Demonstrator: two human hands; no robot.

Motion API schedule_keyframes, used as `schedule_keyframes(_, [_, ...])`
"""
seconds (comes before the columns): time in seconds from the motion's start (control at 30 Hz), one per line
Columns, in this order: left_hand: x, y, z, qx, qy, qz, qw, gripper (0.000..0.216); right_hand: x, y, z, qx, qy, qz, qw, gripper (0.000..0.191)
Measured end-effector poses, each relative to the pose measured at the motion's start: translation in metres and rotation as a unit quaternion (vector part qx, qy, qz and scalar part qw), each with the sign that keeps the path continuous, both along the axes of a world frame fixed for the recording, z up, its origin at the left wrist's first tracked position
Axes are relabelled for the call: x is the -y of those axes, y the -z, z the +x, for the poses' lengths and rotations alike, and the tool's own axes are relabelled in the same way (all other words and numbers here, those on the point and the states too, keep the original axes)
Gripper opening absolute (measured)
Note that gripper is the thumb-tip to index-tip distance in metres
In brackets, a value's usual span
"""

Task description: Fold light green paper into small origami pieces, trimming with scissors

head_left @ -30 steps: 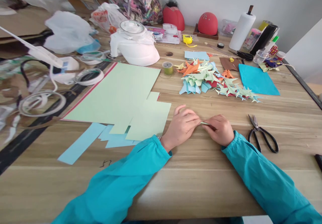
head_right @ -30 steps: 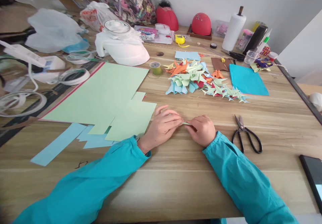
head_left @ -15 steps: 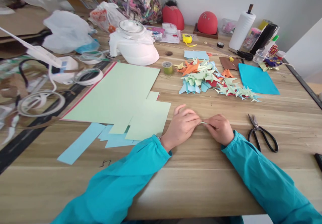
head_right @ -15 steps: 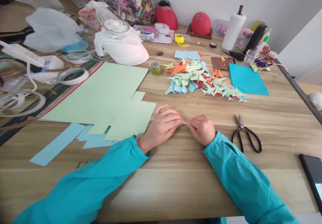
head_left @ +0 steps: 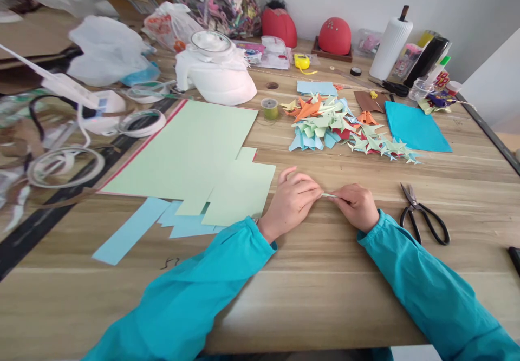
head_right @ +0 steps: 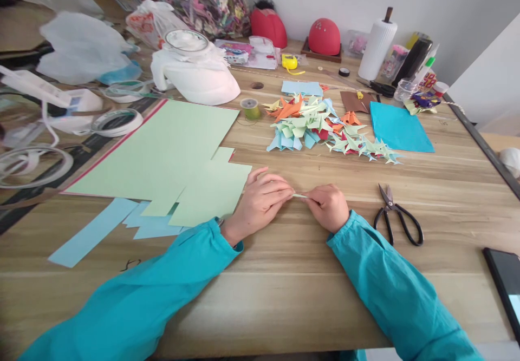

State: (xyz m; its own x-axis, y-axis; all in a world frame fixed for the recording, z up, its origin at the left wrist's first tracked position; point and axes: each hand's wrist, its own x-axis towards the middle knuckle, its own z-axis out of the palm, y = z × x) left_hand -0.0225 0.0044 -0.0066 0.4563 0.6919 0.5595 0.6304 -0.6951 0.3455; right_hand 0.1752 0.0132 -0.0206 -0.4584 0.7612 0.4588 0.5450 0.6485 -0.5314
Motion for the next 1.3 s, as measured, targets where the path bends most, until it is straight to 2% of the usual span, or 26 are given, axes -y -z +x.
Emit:
schedule_keyframes(0.23, [0.0, -0.001, 0.0, -0.001, 0.004, 0.003, 1.0, 0.02, 0.002, -0.003, -0.002, 0.014, -0.017, -0.005, 1.0, 0.029])
schedule_keyframes(0.3, [0.0, 0.0, 0.0, -0.001, 0.001, 0.003, 1.0, 0.019, 0.003, -0.003, -0.003, 0.003, -0.007, -0.03, 1.0, 0.028])
schedule_keyframes(0.37, [0.0, 0.001, 0.0, 0.006, -0.009, 0.005, 1.0, 0.018, 0.001, -0.002, -0.002, -0.066, 0.042, -0.074, 0.994, 0.024])
schedule_keyframes(0.43, [-0.001, 0.002, 0.0, 0.024, -0.023, 0.011, 0.999, 0.017, -0.004, 0.0, 0.0, -0.211, 0.149, -0.118, 0.959, 0.027])
schedule_keyframes(0.5, [-0.002, 0.003, 0.0, 0.04, -0.029, 0.015, 0.999, 0.016, -0.009, 0.002, 0.004, -0.358, 0.266, -0.138, 0.884, 0.036])
schedule_keyframes(0.53, [-0.002, 0.003, 0.0, 0.045, -0.028, 0.013, 0.999, 0.016, -0.011, 0.002, 0.005, -0.396, 0.293, -0.141, 0.859, 0.038])
schedule_keyframes(0.57, [-0.002, 0.003, 0.0, 0.047, -0.026, 0.009, 0.999, 0.016, -0.011, 0.002, 0.006, -0.406, 0.29, -0.148, 0.854, 0.038])
schedule_keyframes(0.63, [-0.002, 0.003, 0.0, 0.047, -0.018, -0.002, 0.999, 0.017, -0.008, 0.001, 0.005, -0.358, 0.236, -0.149, 0.891, 0.033])
schedule_keyframes(0.73, [-0.001, 0.002, 0.001, 0.045, -0.001, -0.016, 0.999, 0.019, 0.003, -0.003, -0.001, -0.216, 0.1, -0.129, 0.963, 0.028])
schedule_keyframes(0.8, [-0.001, 0.002, 0.001, 0.046, 0.016, -0.024, 0.999, 0.019, 0.009, -0.005, -0.006, -0.142, 0.036, -0.095, 0.985, 0.03])
schedule_keyframes(0.9, [-0.001, 0.002, 0.001, 0.052, 0.036, -0.034, 0.997, 0.02, 0.013, -0.007, -0.01, -0.094, 0.015, -0.059, 0.994, 0.027])
schedule_keyframes(1.03, [-0.001, 0.002, 0.002, 0.055, 0.046, -0.041, 0.997, 0.022, 0.01, -0.007, -0.009, -0.089, 0.016, -0.051, 0.995, 0.017])
schedule_keyframes(1.13, [-0.001, 0.003, 0.002, 0.08, 0.036, -0.031, 0.996, 0.021, 0.007, -0.005, -0.006, -0.116, 0.041, -0.075, 0.99, 0.016])
schedule_keyframes(1.2, [0.0, 0.004, 0.002, 0.118, 0.022, -0.03, 0.992, 0.027, 0.005, -0.002, -0.005, -0.147, 0.073, -0.106, 0.981, 0.016])
schedule_keyframes(1.3, [-0.001, 0.004, 0.002, 0.195, 0.015, -0.066, 0.979, 0.028, 0.003, 0.0, -0.003, -0.187, 0.097, -0.141, 0.967, 0.017])
